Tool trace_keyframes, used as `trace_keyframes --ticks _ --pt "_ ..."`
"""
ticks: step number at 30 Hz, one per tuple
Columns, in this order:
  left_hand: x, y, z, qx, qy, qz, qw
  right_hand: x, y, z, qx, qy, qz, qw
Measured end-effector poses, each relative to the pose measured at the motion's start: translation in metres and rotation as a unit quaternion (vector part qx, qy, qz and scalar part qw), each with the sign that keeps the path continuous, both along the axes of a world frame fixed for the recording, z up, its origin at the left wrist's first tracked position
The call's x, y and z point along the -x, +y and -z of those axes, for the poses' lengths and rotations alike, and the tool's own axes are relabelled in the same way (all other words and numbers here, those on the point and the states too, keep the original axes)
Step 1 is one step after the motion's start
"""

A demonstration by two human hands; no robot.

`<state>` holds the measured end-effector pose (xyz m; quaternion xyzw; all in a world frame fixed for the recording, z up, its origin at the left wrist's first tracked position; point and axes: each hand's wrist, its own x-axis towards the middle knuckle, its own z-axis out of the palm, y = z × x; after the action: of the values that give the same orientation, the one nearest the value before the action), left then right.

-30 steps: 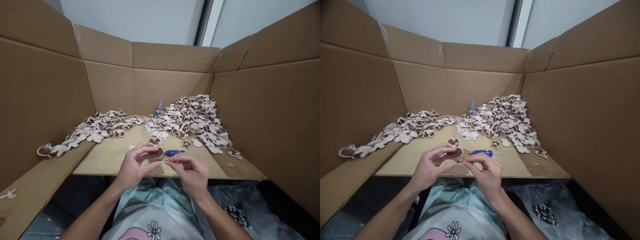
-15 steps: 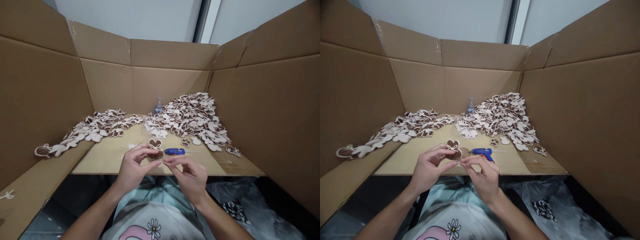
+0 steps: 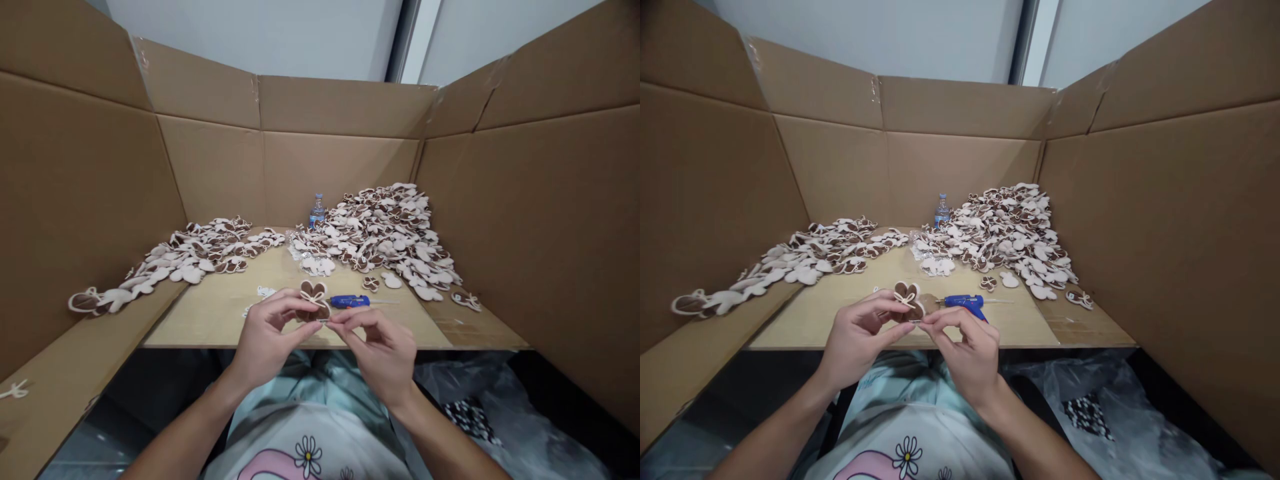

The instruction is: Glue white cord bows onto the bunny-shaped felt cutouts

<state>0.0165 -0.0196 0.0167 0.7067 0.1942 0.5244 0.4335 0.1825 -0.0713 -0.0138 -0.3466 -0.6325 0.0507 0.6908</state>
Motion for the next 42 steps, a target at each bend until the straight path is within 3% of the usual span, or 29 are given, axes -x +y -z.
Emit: trace_keyframes --ticks 6,10,15,21,26,31,42 --pt "0.001 -0.003 -0.001 0.031 0.000 0.013 0.999 0.003 -0.001 -0.007 0.042 0.070 -0.030 0.996" --pt "0.002 -0.004 -0.001 0.094 0.006 0.049 0.994 0.002 -0.001 -0.013 0.146 0.140 -0.082 0.976" --pt "0.005 0.004 -0.001 0.139 0.050 0.036 0.988 -0.009 0.007 -0.017 0.266 0.162 -0.157 0.937" --pt "0.004 0.011 -0.003 0.169 0.075 0.036 0.982 -0.026 0.020 -0.014 0.235 0.157 -0.145 0.948" --pt "0.000 0.011 0.003 0.192 0.059 0.021 0.979 -0.027 0.019 -0.009 0.240 0.011 -0.164 0.957" --pt "-0.002 0.011 0.011 0.196 0.069 0.062 0.976 -0.024 0.014 -0.009 0.249 -0.107 -0.188 0.944" --pt "0.002 0.015 0.017 0.183 0.167 0.084 0.965 -0.024 0.020 -0.003 0.302 -0.072 -0.192 0.931"
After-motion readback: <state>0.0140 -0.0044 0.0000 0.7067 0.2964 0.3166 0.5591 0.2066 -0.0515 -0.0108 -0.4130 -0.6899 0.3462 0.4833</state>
